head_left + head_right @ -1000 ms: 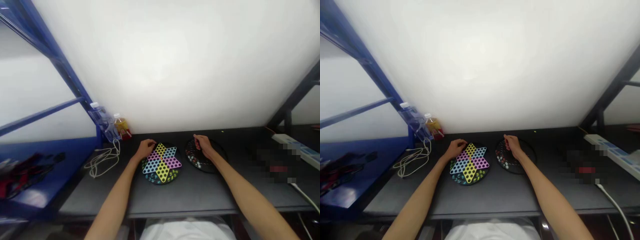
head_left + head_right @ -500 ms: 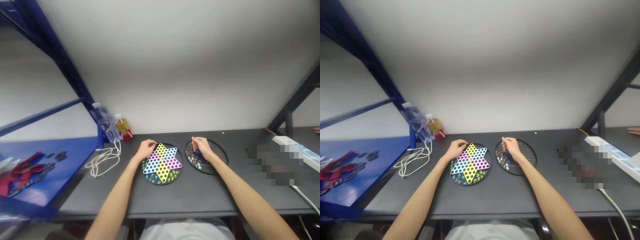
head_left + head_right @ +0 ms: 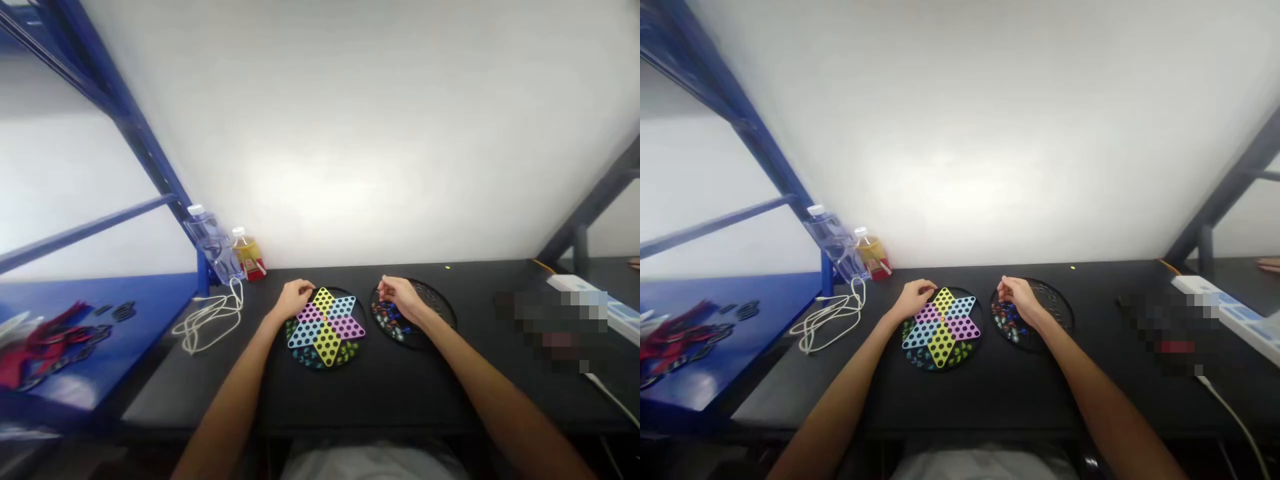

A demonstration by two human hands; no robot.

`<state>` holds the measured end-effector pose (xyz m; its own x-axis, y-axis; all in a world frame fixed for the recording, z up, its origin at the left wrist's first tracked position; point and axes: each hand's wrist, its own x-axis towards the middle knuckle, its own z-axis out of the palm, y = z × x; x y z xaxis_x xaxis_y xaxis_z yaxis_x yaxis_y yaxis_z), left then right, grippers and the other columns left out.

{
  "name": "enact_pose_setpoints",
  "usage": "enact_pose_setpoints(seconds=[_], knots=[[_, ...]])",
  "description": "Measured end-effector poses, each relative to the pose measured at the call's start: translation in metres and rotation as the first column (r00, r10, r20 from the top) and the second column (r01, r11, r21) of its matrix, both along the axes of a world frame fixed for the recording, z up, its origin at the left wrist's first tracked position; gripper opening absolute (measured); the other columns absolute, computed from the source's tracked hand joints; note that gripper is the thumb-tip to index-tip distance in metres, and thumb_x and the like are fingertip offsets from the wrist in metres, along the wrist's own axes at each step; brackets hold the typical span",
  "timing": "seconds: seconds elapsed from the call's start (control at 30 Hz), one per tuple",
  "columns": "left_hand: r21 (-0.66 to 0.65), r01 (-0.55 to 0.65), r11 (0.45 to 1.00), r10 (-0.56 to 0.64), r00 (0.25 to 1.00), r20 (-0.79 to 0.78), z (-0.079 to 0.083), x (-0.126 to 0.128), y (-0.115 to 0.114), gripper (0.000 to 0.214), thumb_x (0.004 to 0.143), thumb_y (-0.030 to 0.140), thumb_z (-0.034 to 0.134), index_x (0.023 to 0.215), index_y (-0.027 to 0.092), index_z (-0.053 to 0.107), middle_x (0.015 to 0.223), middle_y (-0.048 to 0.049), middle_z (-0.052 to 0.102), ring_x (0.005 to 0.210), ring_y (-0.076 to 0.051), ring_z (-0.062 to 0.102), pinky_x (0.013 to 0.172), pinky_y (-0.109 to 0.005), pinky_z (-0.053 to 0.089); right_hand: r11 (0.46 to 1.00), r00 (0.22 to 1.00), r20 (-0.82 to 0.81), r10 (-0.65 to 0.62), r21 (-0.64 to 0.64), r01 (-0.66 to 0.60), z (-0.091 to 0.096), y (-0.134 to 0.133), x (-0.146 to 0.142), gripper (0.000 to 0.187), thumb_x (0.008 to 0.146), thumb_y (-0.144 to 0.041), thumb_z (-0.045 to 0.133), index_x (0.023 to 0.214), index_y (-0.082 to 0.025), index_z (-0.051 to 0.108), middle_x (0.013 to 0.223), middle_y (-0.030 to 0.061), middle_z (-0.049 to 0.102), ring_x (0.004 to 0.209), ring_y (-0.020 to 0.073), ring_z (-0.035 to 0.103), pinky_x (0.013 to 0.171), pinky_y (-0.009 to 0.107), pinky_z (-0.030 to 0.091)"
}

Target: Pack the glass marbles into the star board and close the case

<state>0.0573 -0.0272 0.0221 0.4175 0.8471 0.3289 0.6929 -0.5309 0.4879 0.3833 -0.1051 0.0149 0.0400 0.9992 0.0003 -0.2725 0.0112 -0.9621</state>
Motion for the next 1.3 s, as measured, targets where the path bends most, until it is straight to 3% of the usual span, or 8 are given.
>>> enact_pose_setpoints(seconds=[0.17, 0.47, 1.3], knots=[[-0.013, -0.015, 1.0, 0.014, 1.0, -0.01, 0.0032, 0.0012, -0.0017, 0.025, 0.083, 0.025, 0.053, 0.094, 0.019, 0.075, 0.088, -0.0046, 0.072, 0.079, -0.018, 0.062, 0.079, -0.029, 0.048, 0.999, 0.999, -0.016, 0.041, -0.011, -0.042, 0.0023, -0.0024, -0.0048, 0.037, 0.078, -0.05, 0.068, 0.068, -0.015, 0.065, 0.06, 0.0044, 0.061, 0.056, 0.014, 0.056, 0.059, 0.028, 0.047], [0.007, -0.007, 1.0, 0.007, 1.0, -0.007, 0.0014, 0.0009, -0.0004, 0.024, 0.083, 0.024, 0.053, 0.092, 0.02, 0.075, 0.088, -0.0043, 0.071, 0.078, -0.018, 0.062, 0.078, -0.029, 0.048, 0.998, 0.995, -0.078, -0.062, -0.007, 0.062, 0.0013, -0.0001, -0.0028, 0.033, 0.074, -0.046, 0.072, 0.066, -0.015, 0.065, 0.061, 0.0031, 0.059, 0.057, 0.0135, 0.054, 0.059, 0.028, 0.046], [0.005, 0.003, 1.0, -0.003, 1.0, -0.007, 0.004, 0.0015, -0.0027, 0.028, 0.089, 0.036, 0.051, 0.089, 0.019, 0.074, 0.086, -0.0046, 0.071, 0.079, -0.017, 0.062, 0.076, -0.028, 0.046, 0.989, 0.989, 0.018, -0.15, 0.007, 0.15, 0.0058, 0.0003, 0.0043, 0.033, 0.073, -0.047, 0.071, 0.066, -0.016, 0.066, 0.062, 0.0042, 0.062, 0.057, 0.0136, 0.054, 0.057, 0.027, 0.043]])
